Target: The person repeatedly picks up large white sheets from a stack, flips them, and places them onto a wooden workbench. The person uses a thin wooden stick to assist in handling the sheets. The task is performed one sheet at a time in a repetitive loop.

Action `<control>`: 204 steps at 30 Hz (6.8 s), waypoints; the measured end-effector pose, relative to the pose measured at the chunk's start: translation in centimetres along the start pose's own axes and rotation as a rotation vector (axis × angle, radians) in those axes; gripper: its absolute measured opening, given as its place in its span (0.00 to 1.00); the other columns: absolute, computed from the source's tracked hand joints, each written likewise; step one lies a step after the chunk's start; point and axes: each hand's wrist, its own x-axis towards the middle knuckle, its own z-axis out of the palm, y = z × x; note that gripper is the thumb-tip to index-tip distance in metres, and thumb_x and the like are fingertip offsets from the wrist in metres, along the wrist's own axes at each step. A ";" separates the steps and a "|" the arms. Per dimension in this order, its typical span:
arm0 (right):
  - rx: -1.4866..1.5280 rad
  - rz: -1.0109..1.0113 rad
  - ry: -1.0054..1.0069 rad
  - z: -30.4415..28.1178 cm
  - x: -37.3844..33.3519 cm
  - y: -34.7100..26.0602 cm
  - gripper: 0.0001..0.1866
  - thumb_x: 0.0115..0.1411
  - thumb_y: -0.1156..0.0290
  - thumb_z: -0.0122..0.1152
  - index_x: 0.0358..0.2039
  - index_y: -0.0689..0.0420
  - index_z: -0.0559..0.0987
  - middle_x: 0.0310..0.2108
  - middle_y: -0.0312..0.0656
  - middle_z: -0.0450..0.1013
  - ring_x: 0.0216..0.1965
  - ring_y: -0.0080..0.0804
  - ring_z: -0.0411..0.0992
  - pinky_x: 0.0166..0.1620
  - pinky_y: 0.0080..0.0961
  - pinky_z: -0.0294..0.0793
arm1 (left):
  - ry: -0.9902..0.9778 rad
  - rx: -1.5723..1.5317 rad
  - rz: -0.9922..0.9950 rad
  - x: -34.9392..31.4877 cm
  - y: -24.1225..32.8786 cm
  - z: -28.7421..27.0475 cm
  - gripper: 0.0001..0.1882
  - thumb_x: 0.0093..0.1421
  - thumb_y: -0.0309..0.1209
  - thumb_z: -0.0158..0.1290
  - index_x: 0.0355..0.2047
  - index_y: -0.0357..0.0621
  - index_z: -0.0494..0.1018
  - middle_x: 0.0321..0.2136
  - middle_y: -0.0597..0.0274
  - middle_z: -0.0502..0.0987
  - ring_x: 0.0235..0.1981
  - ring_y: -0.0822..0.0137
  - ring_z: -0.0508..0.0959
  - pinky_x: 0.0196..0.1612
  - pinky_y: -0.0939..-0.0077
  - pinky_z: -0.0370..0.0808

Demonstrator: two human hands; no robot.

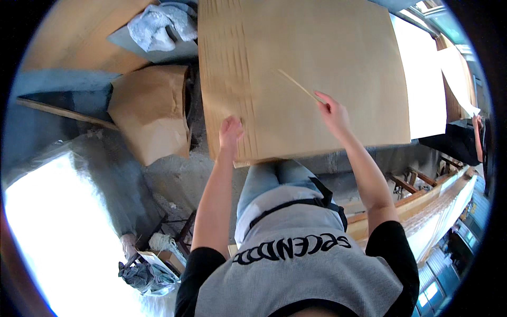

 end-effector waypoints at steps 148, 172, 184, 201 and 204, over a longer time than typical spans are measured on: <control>1.028 0.701 0.451 -12.3 -6.5 34.8 0.14 0.59 0.61 0.42 0.42 0.54 0.69 0.33 0.35 0.71 0.28 0.21 0.70 0.15 0.16 0.53 | 0.184 -0.510 -0.436 -13.5 -20.9 12.7 0.13 0.55 0.43 0.48 0.29 0.47 0.66 0.20 0.66 0.65 0.15 0.71 0.63 0.18 0.77 0.60; 0.899 0.493 0.202 -19.5 -6.3 37.7 0.13 0.55 0.65 0.53 0.24 0.57 0.61 0.19 0.38 0.67 0.25 0.25 0.74 0.10 0.12 0.47 | 0.825 -0.463 -0.128 -15.7 -19.9 12.0 0.25 0.49 0.41 0.56 0.40 0.44 0.58 0.32 0.59 0.67 0.16 0.69 0.70 0.13 0.79 0.65; 0.805 0.579 0.266 -19.5 -10.8 40.0 0.12 0.56 0.65 0.51 0.28 0.58 0.62 0.23 0.39 0.69 0.29 0.27 0.74 0.10 0.11 0.49 | 0.605 -0.572 -0.102 -13.5 -20.2 7.3 0.17 0.57 0.45 0.43 0.32 0.44 0.60 0.24 0.64 0.63 0.14 0.70 0.67 0.14 0.77 0.64; 0.754 0.789 0.291 -18.3 -11.8 43.2 0.05 0.55 0.68 0.48 0.28 0.55 0.71 0.24 0.34 0.70 0.18 0.18 0.65 0.12 0.12 0.52 | 0.593 -0.693 -0.072 -11.9 -20.4 6.1 0.06 0.57 0.33 0.42 0.28 0.46 0.62 0.19 0.63 0.64 0.17 0.68 0.66 0.17 0.74 0.65; 0.617 0.873 0.337 -17.9 -11.4 41.3 0.06 0.53 0.66 0.53 0.28 0.54 0.72 0.24 0.33 0.69 0.22 0.19 0.66 0.12 0.14 0.53 | 0.552 -0.612 -0.017 -12.8 -20.4 5.4 0.07 0.59 0.34 0.41 0.28 0.45 0.61 0.19 0.62 0.64 0.18 0.69 0.65 0.18 0.76 0.64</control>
